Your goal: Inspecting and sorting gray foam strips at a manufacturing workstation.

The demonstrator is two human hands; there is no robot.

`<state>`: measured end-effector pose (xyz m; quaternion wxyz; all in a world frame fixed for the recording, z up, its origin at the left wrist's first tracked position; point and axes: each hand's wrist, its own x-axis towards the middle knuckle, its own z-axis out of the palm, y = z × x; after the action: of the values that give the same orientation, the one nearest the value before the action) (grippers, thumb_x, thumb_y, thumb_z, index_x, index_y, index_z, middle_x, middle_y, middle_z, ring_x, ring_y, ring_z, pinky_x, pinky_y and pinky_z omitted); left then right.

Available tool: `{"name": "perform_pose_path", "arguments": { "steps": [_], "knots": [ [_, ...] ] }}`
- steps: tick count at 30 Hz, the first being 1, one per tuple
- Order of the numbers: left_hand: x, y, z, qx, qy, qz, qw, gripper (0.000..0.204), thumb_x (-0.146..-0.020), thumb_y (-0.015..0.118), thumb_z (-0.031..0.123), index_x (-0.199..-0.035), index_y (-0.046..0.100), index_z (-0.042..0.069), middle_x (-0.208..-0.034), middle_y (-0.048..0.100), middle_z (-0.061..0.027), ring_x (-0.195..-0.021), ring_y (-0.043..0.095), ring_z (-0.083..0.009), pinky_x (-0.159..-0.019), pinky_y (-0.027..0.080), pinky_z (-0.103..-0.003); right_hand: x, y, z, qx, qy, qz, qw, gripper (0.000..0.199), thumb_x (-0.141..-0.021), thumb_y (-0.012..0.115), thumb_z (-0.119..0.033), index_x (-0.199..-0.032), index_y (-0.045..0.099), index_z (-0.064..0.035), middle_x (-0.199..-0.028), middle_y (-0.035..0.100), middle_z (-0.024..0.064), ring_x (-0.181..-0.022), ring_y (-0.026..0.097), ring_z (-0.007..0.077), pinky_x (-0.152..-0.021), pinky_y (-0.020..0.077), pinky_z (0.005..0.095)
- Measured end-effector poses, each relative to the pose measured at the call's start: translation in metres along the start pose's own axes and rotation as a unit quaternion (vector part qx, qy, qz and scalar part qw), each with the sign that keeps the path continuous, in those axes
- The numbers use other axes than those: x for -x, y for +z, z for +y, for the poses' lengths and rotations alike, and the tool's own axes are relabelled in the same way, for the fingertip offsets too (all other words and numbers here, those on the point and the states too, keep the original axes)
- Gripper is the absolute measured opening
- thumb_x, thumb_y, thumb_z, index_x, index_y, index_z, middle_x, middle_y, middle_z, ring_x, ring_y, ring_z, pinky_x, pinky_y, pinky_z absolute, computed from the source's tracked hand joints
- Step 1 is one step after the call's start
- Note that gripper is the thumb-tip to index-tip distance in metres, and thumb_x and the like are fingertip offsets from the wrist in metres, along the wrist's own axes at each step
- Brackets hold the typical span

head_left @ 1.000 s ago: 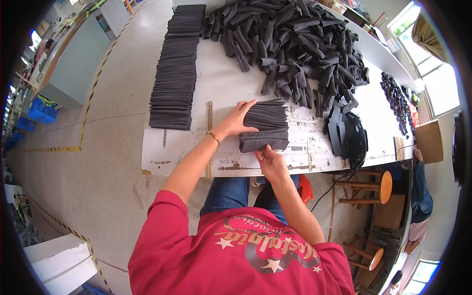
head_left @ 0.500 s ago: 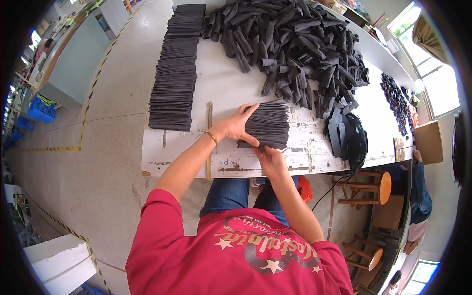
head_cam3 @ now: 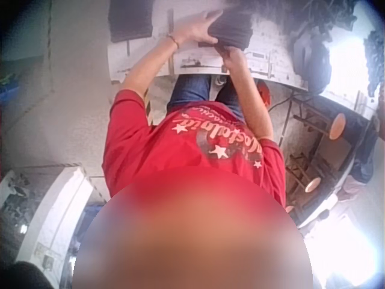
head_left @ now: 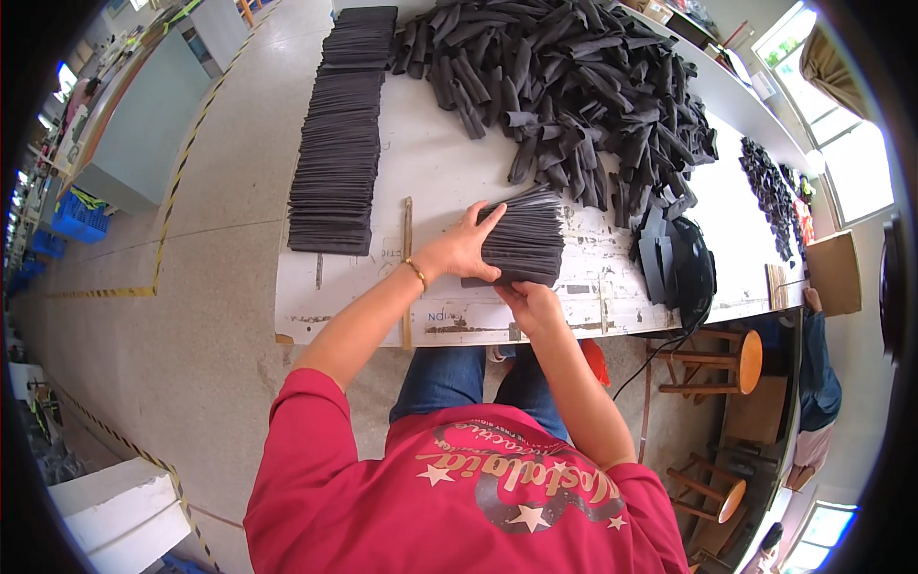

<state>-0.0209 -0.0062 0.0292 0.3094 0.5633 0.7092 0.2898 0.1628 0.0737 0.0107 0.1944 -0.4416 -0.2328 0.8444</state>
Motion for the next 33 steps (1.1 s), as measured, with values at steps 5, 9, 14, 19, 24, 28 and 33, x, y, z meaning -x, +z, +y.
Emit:
{"name": "perform_pose_path", "arguments": {
  "steps": [5,9,14,19,24,28,33],
  "knots": [
    [0.004,0.002,0.001,-0.006,0.028,0.037,0.999,0.129,-0.057,0.086,0.039,-0.156,0.008,0.01,-0.156,0.002,-0.0241,-0.144,0.017,-0.0437,-0.117,0.026,-0.043,0.0,0.001,-0.002,0.037,-0.025,0.03,0.999,0.027,-0.086,0.044,0.014,-0.111,0.052,0.0114,-0.114,0.056,0.0224,-0.102,0.06,0.0354,-0.088,0.0582,0.049],
    [0.003,0.002,0.002,-0.024,0.05,0.039,0.998,0.131,-0.055,0.087,0.038,-0.155,0.008,0.007,-0.156,0.003,-0.0239,-0.144,0.017,-0.0436,-0.117,0.026,-0.043,-0.007,-0.007,-0.002,0.047,-0.013,0.042,0.998,0.024,-0.085,0.047,0.014,-0.108,0.052,0.0142,-0.11,0.057,0.0239,-0.096,0.062,0.0365,-0.084,0.0603,0.0478],
    [0.003,0.005,0.002,-0.034,0.053,0.052,0.997,0.13,-0.054,0.086,0.037,-0.154,0.01,0.006,-0.155,0.007,-0.0242,-0.143,0.019,-0.044,-0.118,0.026,-0.042,-0.001,-0.004,-0.004,0.084,-0.022,0.043,0.995,0.016,-0.085,0.052,0.012,-0.099,0.055,0.0166,-0.099,0.06,0.0254,-0.083,0.066,0.0372,-0.076,0.0626,0.0445],
    [0.004,0.007,0.006,-0.034,0.042,0.063,0.997,0.128,-0.054,0.085,0.035,-0.154,0.011,0.006,-0.154,0.008,-0.0247,-0.143,0.019,-0.0443,-0.117,0.027,-0.042,0.009,-0.005,-0.008,0.077,-0.02,0.05,0.996,0.018,-0.088,0.052,0.007,-0.102,0.054,0.0179,-0.102,0.06,0.0264,-0.09,0.065,0.0391,-0.081,0.0608,0.0456],
    [0.004,0.012,0.006,-0.06,0.048,0.091,0.993,0.127,-0.052,0.085,0.037,-0.152,0.016,0.002,-0.152,0.013,-0.0291,-0.141,0.023,-0.0454,-0.117,0.028,-0.041,0.027,-0.018,-0.017,0.071,-0.011,0.029,0.997,0.024,-0.092,0.053,0.0,-0.108,0.052,0.0169,-0.104,0.06,0.0271,-0.094,0.064,0.0397,-0.084,0.0596,0.0469],
    [0.004,0.013,0.004,-0.063,0.048,0.094,0.992,0.128,-0.051,0.086,0.038,-0.153,0.015,0.003,-0.153,0.011,-0.0289,-0.141,0.022,-0.0454,-0.117,0.027,-0.042,0.057,-0.016,-0.036,0.172,0.002,0.096,0.981,0.022,-0.091,0.059,-0.008,-0.104,0.053,0.0095,-0.099,0.059,0.0192,-0.084,0.066,0.0294,-0.069,0.0596,0.0385],
    [0.006,0.009,0.005,-0.037,0.032,0.089,0.995,0.131,-0.051,0.087,0.035,-0.154,0.013,0.005,-0.156,0.005,-0.0263,-0.143,0.02,-0.0445,-0.117,0.027,-0.043,0.048,-0.005,-0.054,0.424,-0.449,0.123,0.777,0.026,-0.096,0.06,-0.019,-0.111,0.055,0.0016,-0.097,0.061,0.0096,-0.086,0.059,0.0173,-0.082,0.0482,0.0308]
  ]
}}
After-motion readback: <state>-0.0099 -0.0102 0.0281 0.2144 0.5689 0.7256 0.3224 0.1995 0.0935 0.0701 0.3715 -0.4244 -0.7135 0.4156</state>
